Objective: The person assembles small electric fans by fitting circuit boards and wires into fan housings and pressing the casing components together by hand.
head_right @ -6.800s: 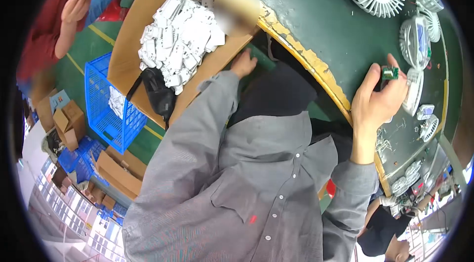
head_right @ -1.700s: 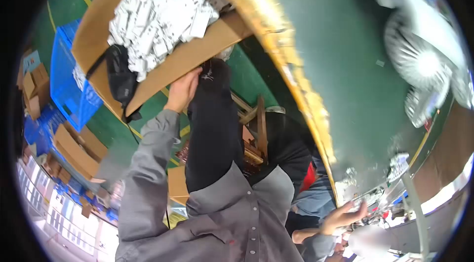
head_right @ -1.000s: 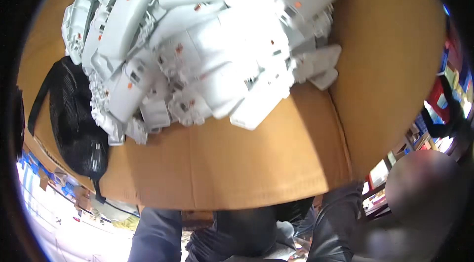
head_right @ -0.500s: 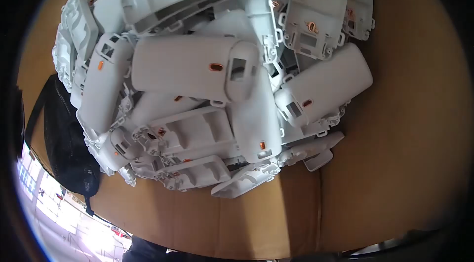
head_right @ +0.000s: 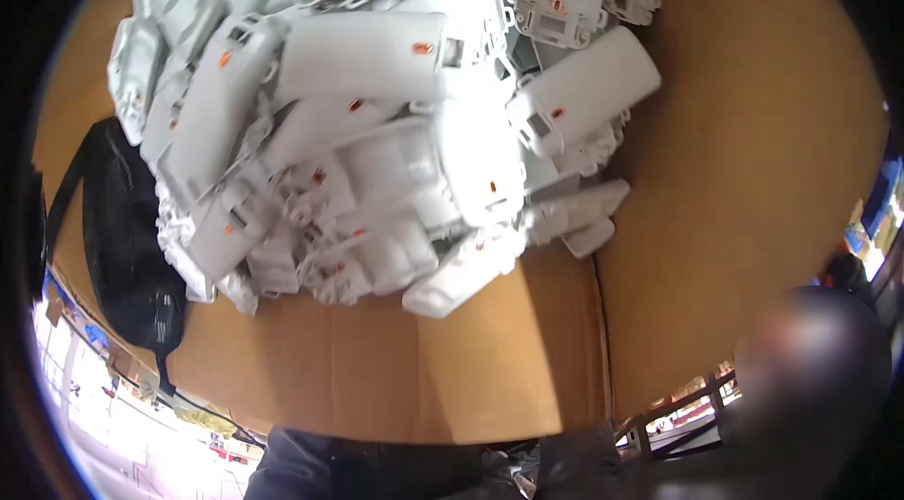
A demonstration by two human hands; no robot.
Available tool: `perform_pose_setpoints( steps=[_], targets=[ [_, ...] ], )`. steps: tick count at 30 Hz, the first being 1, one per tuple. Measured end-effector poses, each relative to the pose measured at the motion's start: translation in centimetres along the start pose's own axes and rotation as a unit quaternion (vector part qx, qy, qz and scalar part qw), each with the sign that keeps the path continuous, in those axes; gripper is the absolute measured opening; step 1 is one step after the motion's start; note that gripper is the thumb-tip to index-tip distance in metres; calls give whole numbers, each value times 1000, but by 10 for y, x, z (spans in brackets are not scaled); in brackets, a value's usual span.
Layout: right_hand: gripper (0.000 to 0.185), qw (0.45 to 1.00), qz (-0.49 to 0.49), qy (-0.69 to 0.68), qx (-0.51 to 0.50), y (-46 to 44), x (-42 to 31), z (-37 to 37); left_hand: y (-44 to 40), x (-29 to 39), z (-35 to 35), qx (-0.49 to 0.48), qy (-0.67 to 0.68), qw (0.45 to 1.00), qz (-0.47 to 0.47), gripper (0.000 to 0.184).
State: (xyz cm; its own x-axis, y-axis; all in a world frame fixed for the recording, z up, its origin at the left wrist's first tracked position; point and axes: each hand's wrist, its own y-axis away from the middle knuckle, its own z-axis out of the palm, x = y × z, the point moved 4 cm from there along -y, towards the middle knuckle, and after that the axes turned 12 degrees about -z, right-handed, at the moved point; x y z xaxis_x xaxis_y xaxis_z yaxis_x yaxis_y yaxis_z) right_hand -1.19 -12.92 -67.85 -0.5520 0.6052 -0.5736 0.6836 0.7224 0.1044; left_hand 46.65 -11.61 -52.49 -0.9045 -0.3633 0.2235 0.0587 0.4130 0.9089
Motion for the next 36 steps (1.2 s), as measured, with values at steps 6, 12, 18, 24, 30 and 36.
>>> perform_pose_setpoints(
  steps=[6,12,18,24,30,36],
  targets=[
    [24,985,88,-136,67,111,-66,-69,7,35,-36,-63,22,997,31,37],
    [24,943,159,-268,117,171,-100,-142,70,130,-81,-78,-24,988,130,38],
    [16,800,341,-486,91,234,-170,-243,182,249,-109,0,-26,932,362,41],
    [22,682,229,-684,-123,267,-256,-338,301,337,-51,-122,-86,786,600,45],
    [20,722,85,-663,-178,312,-290,-417,386,336,-18,-275,-218,762,545,43],
    [28,624,103,-732,-253,373,-306,-470,471,349,0,-313,-360,694,539,37]
  ],
)
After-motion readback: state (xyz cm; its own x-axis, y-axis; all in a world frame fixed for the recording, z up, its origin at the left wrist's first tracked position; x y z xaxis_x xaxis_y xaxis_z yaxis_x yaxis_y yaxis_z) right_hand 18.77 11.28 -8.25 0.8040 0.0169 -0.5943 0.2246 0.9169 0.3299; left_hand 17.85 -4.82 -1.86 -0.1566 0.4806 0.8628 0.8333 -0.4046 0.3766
